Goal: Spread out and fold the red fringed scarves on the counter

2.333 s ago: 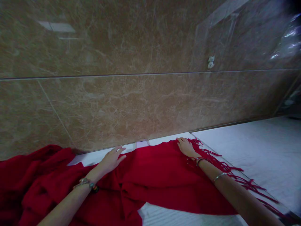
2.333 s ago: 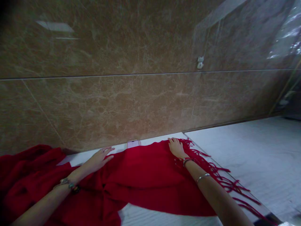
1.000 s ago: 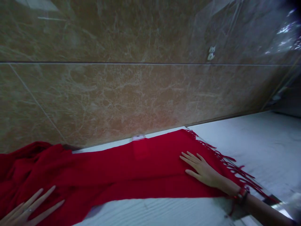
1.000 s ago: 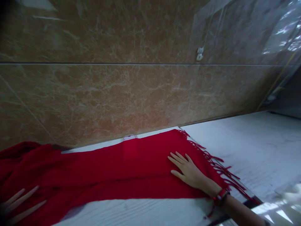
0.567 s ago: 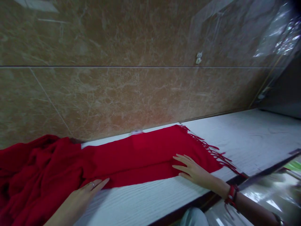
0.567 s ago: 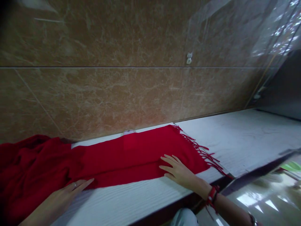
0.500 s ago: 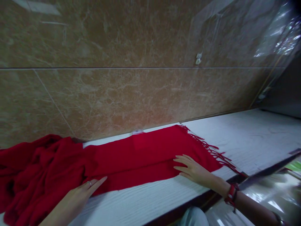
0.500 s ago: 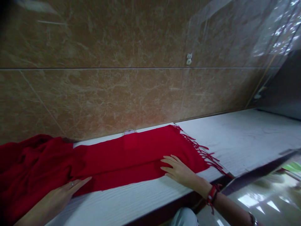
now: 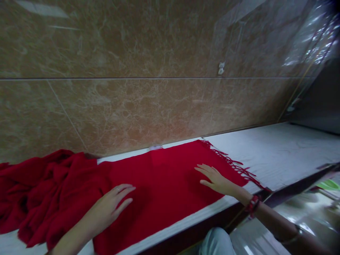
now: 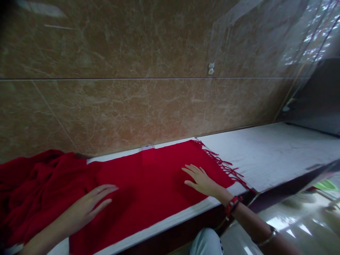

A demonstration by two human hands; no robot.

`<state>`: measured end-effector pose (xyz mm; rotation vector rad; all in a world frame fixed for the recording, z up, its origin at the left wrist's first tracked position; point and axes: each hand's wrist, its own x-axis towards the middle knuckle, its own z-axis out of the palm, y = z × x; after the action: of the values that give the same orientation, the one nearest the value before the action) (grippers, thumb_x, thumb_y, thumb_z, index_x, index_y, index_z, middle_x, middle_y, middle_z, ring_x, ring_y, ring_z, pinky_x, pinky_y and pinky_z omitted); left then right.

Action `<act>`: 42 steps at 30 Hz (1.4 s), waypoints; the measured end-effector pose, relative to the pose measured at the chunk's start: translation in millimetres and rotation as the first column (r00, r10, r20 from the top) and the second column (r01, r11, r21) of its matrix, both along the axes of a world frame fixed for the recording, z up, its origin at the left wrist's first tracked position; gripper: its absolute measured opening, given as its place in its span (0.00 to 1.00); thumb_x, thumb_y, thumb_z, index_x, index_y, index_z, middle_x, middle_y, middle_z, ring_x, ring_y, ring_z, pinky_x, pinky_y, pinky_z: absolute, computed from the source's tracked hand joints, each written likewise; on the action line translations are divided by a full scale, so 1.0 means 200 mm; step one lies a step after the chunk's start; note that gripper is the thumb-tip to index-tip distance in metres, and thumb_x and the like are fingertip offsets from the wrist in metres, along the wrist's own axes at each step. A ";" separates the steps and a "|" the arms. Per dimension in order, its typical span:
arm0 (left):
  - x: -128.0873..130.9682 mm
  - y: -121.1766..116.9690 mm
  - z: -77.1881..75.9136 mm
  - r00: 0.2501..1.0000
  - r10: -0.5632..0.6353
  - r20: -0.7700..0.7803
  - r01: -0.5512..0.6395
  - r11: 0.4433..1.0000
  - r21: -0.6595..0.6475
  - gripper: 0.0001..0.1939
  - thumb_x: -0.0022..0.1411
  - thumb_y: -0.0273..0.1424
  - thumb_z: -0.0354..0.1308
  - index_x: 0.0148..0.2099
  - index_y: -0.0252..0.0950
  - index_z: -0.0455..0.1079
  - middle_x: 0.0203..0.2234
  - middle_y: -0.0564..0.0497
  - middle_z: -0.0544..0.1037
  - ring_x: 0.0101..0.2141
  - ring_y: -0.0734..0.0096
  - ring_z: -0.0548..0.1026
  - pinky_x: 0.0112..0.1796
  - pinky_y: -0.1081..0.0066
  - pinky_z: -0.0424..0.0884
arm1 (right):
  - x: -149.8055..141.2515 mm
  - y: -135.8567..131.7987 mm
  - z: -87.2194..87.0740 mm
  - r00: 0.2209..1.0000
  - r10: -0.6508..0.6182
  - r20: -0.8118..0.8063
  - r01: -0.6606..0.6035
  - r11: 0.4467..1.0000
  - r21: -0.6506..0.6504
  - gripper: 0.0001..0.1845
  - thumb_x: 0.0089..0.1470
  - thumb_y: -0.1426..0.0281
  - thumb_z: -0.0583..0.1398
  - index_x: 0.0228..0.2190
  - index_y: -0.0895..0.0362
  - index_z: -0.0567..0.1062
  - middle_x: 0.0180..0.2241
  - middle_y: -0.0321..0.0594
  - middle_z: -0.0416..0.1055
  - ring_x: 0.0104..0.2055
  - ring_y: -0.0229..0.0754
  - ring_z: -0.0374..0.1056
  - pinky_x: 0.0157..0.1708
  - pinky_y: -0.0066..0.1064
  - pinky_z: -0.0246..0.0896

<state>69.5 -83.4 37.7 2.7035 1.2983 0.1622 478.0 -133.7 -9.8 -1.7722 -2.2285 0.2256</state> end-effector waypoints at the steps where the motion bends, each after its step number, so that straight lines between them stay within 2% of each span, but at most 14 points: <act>1: 0.08 0.03 -0.03 1.000 0.014 -0.005 -0.014 0.999 0.035 0.23 0.61 0.42 0.38 0.56 0.41 0.59 0.54 0.49 0.62 0.54 0.64 0.59 0.53 0.62 0.55 | 0.00 0.01 -0.04 0.998 -0.024 0.058 0.023 1.000 0.010 0.29 0.55 0.53 0.47 0.55 0.51 0.55 0.58 0.44 0.50 0.60 0.52 0.41 0.54 0.54 0.37; 4: 0.19 0.11 -0.18 0.991 0.100 -0.093 -0.096 0.995 0.040 0.27 0.59 0.46 0.42 0.59 0.45 0.51 0.59 0.48 0.52 0.58 0.55 0.49 0.52 0.50 0.51 | 0.02 0.01 -0.12 0.986 -0.021 0.166 0.017 1.000 0.024 0.28 0.56 0.53 0.44 0.56 0.47 0.53 0.59 0.41 0.48 0.60 0.52 0.40 0.53 0.57 0.36; 8: 0.15 0.16 -0.31 0.985 0.112 -0.127 -0.108 0.993 0.039 0.28 0.59 0.47 0.39 0.60 0.47 0.47 0.60 0.48 0.47 0.59 0.55 0.44 0.53 0.49 0.46 | 0.05 0.00 -0.09 0.982 -0.022 0.189 0.021 1.000 0.011 0.28 0.56 0.53 0.43 0.57 0.47 0.51 0.59 0.42 0.47 0.60 0.53 0.40 0.52 0.57 0.39; 13: 0.27 0.26 -0.25 0.988 0.131 -0.083 -0.127 0.990 0.056 0.29 0.59 0.49 0.37 0.61 0.46 0.43 0.61 0.47 0.44 0.59 0.53 0.42 0.52 0.47 0.45 | -0.12 0.19 0.02 0.986 -0.022 0.166 0.009 0.997 0.078 0.31 0.56 0.52 0.42 0.58 0.49 0.47 0.61 0.42 0.39 0.61 0.54 0.32 0.53 0.59 0.33; 17: 0.37 0.35 -0.26 0.959 0.269 -0.087 -0.258 0.959 0.116 0.30 0.59 0.48 0.38 0.61 0.44 0.45 0.60 0.45 0.46 0.58 0.48 0.43 0.51 0.43 0.46 | -0.22 0.36 -0.02 0.982 0.038 0.184 -0.038 0.999 -0.005 0.32 0.55 0.50 0.42 0.57 0.48 0.48 0.60 0.42 0.42 0.60 0.58 0.35 0.51 0.62 0.33; 20: 0.30 0.40 -0.32 0.943 0.311 -0.120 -0.298 0.948 0.113 0.30 0.59 0.47 0.38 0.61 0.42 0.47 0.60 0.45 0.48 0.58 0.51 0.46 0.52 0.48 0.47 | -0.10 0.41 -0.10 0.979 0.011 0.203 -0.007 1.000 -0.019 0.30 0.55 0.50 0.40 0.57 0.46 0.49 0.60 0.41 0.44 0.60 0.56 0.38 0.50 0.62 0.35; 23: 0.21 0.41 -0.36 0.945 0.307 -0.114 -0.293 0.948 0.122 0.30 0.58 0.48 0.38 0.61 0.42 0.47 0.60 0.47 0.48 0.58 0.53 0.47 0.53 0.50 0.47 | 0.15 0.39 -0.15 0.963 -0.117 0.243 0.120 0.993 0.005 0.29 0.56 0.52 0.40 0.57 0.47 0.50 0.59 0.43 0.45 0.60 0.54 0.40 0.51 0.60 0.37; 26: 0.19 0.42 -0.35 0.932 0.347 -0.109 -0.334 0.935 0.119 0.31 0.58 0.48 0.38 0.61 0.43 0.45 0.60 0.47 0.47 0.58 0.51 0.45 0.52 0.46 0.47 | 0.37 0.38 -0.17 0.917 -0.256 0.305 0.263 0.965 0.019 0.25 0.58 0.57 0.41 0.56 0.49 0.53 0.59 0.44 0.47 0.60 0.53 0.39 0.51 0.59 0.39; 28: 0.21 0.45 -0.33 0.912 0.400 -0.088 -0.388 0.913 0.122 0.30 0.59 0.48 0.36 0.61 0.43 0.45 0.60 0.45 0.45 0.58 0.48 0.44 0.50 0.43 0.46 | 0.41 0.40 -0.16 0.904 -0.306 0.299 0.304 0.951 0.053 0.26 0.58 0.59 0.42 0.56 0.53 0.54 0.59 0.47 0.47 0.60 0.53 0.37 0.51 0.57 0.40; 30: 0.25 0.50 -0.30 0.894 0.446 -0.051 -0.436 0.889 0.139 0.30 0.59 0.47 0.35 0.61 0.42 0.45 0.60 0.43 0.44 0.58 0.45 0.44 0.49 0.42 0.47 | 0.33 0.46 -0.14 0.928 -0.274 0.251 0.259 0.961 0.094 0.28 0.58 0.57 0.41 0.57 0.56 0.52 0.59 0.49 0.44 0.61 0.53 0.35 0.52 0.55 0.40; 32: 0.29 0.56 -0.29 0.888 0.459 -0.021 -0.450 0.878 0.161 0.31 0.59 0.48 0.34 0.61 0.41 0.45 0.60 0.42 0.44 0.58 0.44 0.44 0.49 0.41 0.47 | 0.17 0.54 -0.13 0.969 -0.147 0.199 0.125 0.985 0.117 0.30 0.58 0.55 0.40 0.58 0.56 0.49 0.60 0.49 0.41 0.61 0.52 0.34 0.53 0.54 0.38; 36: 0.33 0.65 -0.32 0.890 0.451 -0.067 -0.440 0.888 0.135 0.30 0.59 0.48 0.35 0.61 0.42 0.47 0.60 0.43 0.46 0.58 0.45 0.45 0.49 0.41 0.48 | -0.11 0.76 -0.12 0.984 0.063 0.165 -0.073 0.996 0.055 0.32 0.57 0.53 0.38 0.58 0.54 0.48 0.60 0.45 0.41 0.61 0.51 0.34 0.55 0.52 0.36; 39: 0.32 0.66 -0.34 0.889 0.447 -0.099 -0.432 0.891 0.139 0.29 0.60 0.46 0.35 0.61 0.43 0.47 0.60 0.44 0.48 0.58 0.48 0.46 0.50 0.43 0.47 | -0.08 0.88 -0.15 0.978 0.062 0.198 -0.062 0.998 -0.006 0.31 0.57 0.53 0.38 0.58 0.53 0.49 0.60 0.44 0.42 0.61 0.51 0.37 0.55 0.52 0.36; 42: 0.31 0.65 -0.34 0.887 0.449 -0.107 -0.434 0.890 0.139 0.29 0.60 0.46 0.36 0.61 0.43 0.47 0.60 0.46 0.48 0.58 0.49 0.47 0.51 0.44 0.47 | 0.15 0.94 -0.20 0.963 -0.064 0.261 0.071 0.997 -0.015 0.29 0.57 0.54 0.39 0.57 0.53 0.50 0.60 0.45 0.42 0.61 0.51 0.38 0.54 0.53 0.38</act>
<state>131.6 47.2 -29.5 2.4901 1.9933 0.0982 507.4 54.3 -49.5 -1.9882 -2.3421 0.0044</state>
